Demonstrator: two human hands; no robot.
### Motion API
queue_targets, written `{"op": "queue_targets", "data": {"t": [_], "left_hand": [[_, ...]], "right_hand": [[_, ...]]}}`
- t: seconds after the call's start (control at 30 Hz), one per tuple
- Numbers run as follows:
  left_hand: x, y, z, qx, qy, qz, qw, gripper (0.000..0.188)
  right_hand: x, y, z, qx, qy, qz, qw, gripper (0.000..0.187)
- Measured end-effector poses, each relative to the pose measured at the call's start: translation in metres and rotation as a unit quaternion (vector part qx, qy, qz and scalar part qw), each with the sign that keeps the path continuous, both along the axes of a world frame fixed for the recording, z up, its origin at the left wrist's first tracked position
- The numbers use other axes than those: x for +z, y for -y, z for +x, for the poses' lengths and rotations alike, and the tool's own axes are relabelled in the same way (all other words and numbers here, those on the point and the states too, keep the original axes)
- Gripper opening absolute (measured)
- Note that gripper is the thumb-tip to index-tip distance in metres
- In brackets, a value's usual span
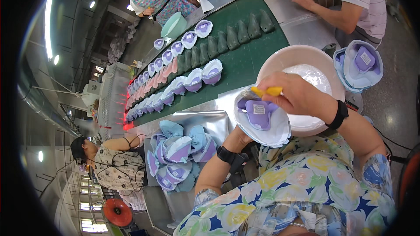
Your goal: Applying adhesive to the inner edges of shoe uppers using a brush.
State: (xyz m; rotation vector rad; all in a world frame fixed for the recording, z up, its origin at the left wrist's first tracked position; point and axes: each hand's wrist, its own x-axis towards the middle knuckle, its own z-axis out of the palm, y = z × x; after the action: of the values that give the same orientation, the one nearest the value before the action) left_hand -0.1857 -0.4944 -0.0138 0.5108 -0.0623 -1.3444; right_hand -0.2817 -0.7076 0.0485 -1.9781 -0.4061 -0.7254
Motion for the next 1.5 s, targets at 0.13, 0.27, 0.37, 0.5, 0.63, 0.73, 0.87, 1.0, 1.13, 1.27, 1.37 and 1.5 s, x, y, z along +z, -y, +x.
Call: {"op": "queue_targets", "data": {"t": [0.13, 0.27, 0.37, 0.5, 0.63, 0.73, 0.87, 1.0, 1.13, 1.27, 1.37, 1.5], "left_hand": [[0.01, -0.003, 0.005, 0.038, 0.129, 0.07, 0.988, 0.045], [0.002, -0.006, 0.017, 0.044, 0.242, 0.087, 0.965, 0.045], [0.003, -0.006, 0.015, 0.043, 0.27, 0.034, 0.961, 0.045], [-0.002, -0.006, 0.025, 0.042, 0.202, 0.168, 0.964, 0.052], [0.021, -0.006, 0.017, 0.118, 0.252, 0.138, 0.951, 0.054], [0.014, -0.011, 0.016, 0.157, 0.269, 0.171, 0.935, 0.054], [0.0, -0.014, 0.021, 0.118, 0.265, 0.164, 0.943, 0.053], [-0.004, -0.005, 0.027, 0.114, 0.235, 0.167, 0.951, 0.055], [-0.018, -0.014, 0.039, 0.202, 0.192, 0.16, 0.947, 0.048], [-0.064, -0.029, 0.106, 0.276, 0.222, 0.282, 0.891, 0.021], [-0.105, -0.047, 0.164, 0.293, 0.229, 0.243, 0.896, 0.017], [-0.147, -0.009, 0.211, 0.324, 0.269, 0.288, 0.86, 0.031]], "right_hand": [[0.003, 0.014, -0.001, -0.045, -0.147, 0.033, 0.987, 0.021], [-0.006, 0.026, -0.007, -0.055, -0.196, 0.053, 0.978, 0.017], [-0.014, 0.038, -0.016, -0.062, -0.212, 0.049, 0.974, 0.02], [-0.01, 0.024, -0.017, -0.096, -0.062, 0.024, 0.993, 0.018], [-0.023, 0.017, -0.017, -0.001, -0.018, -0.082, 0.996, 0.021], [-0.031, 0.025, -0.033, 0.065, -0.046, -0.159, 0.984, 0.025], [-0.023, 0.026, -0.027, -0.022, 0.003, -0.051, 0.998, 0.024], [-0.021, 0.02, 0.002, -0.063, -0.069, -0.009, 0.996, 0.025], [-0.017, 0.027, 0.004, -0.047, -0.268, 0.069, 0.96, 0.02], [-0.033, 0.038, -0.005, -0.102, -0.253, 0.174, 0.946, 0.012], [-0.04, 0.047, -0.022, -0.104, -0.273, 0.246, 0.924, 0.011], [-0.054, 0.056, -0.045, -0.106, -0.307, 0.313, 0.892, 0.016]]}}
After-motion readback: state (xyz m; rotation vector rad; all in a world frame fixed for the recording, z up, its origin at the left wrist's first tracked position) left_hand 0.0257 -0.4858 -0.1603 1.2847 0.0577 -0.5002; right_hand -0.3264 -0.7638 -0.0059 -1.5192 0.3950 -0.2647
